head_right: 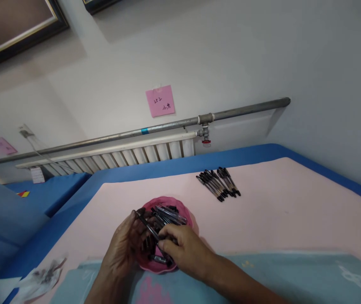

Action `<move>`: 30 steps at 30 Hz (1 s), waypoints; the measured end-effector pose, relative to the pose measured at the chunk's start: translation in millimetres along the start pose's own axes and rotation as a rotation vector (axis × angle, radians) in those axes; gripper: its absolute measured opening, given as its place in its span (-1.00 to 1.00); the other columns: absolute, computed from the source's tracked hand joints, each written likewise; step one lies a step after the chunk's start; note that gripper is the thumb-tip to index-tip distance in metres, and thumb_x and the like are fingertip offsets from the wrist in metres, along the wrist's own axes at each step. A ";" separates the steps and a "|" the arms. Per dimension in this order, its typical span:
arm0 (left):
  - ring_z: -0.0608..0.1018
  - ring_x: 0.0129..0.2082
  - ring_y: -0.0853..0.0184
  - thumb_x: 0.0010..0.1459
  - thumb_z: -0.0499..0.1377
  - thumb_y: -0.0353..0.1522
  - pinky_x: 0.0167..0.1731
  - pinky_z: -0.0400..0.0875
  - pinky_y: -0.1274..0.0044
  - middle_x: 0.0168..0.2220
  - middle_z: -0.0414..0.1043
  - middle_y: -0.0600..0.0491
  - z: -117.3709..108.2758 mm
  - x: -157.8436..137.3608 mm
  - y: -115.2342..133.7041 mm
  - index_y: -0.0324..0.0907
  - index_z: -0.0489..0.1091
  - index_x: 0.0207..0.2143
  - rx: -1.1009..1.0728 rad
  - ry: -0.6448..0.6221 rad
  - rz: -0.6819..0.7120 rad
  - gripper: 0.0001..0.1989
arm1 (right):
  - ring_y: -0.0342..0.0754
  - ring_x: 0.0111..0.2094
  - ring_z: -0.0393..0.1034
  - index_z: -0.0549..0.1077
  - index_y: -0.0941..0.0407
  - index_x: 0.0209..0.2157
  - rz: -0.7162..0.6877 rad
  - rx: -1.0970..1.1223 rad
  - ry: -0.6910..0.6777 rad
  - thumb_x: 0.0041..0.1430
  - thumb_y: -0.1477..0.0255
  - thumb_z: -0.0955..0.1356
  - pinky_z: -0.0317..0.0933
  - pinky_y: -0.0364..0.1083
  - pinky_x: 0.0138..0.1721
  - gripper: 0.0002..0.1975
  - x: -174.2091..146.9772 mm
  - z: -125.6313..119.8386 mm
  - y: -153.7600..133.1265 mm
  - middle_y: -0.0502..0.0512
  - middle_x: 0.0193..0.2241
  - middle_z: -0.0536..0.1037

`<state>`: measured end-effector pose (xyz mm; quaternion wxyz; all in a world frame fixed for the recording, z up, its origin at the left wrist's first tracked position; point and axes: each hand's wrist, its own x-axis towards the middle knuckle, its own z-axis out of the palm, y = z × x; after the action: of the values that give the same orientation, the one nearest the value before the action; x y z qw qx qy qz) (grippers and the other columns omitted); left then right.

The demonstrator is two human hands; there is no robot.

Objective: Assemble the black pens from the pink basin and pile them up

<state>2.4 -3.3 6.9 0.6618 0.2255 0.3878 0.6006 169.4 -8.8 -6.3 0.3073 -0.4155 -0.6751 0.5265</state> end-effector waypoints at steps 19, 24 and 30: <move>0.59 -0.34 0.34 -0.06 0.33 -0.42 -0.32 0.48 0.60 -0.36 0.58 -0.01 -3.4 -8.8 9.9 -0.29 0.52 -0.36 0.016 -0.150 0.050 -0.84 | -0.30 -0.71 0.05 0.41 0.14 -0.42 0.225 0.549 -0.189 -0.07 0.40 0.37 -0.13 -0.27 -0.71 -0.87 -1.5 -13.0 -13.9 -0.10 -0.66 0.34; 0.60 -0.38 0.35 -0.04 0.32 -0.37 -0.37 0.50 0.58 -0.36 0.58 0.00 2.8 -10.1 8.1 -0.24 0.50 -0.32 -0.004 -0.090 0.041 -0.81 | -0.32 -0.73 0.02 0.41 0.15 -0.43 0.227 0.572 -0.140 -0.08 0.40 0.38 -0.15 -0.28 -0.72 -0.87 -2.4 -8.1 -17.4 -0.14 -0.68 0.30; 0.59 -0.43 0.34 -0.13 0.36 -0.42 -0.38 0.50 0.56 -0.47 0.56 0.04 -0.8 -2.8 2.8 -0.23 0.43 -0.49 0.000 0.023 0.019 -0.85 | -0.28 -0.63 0.13 0.41 0.16 -0.45 0.166 0.579 -0.084 -0.07 0.37 0.41 -0.05 -0.27 -0.65 -0.84 -2.0 1.6 -12.0 -0.09 -0.63 0.32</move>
<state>0.1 -5.7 9.3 0.6515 0.2221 0.3932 0.6096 166.1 -12.5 4.9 0.3409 -0.3423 -0.4728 0.7369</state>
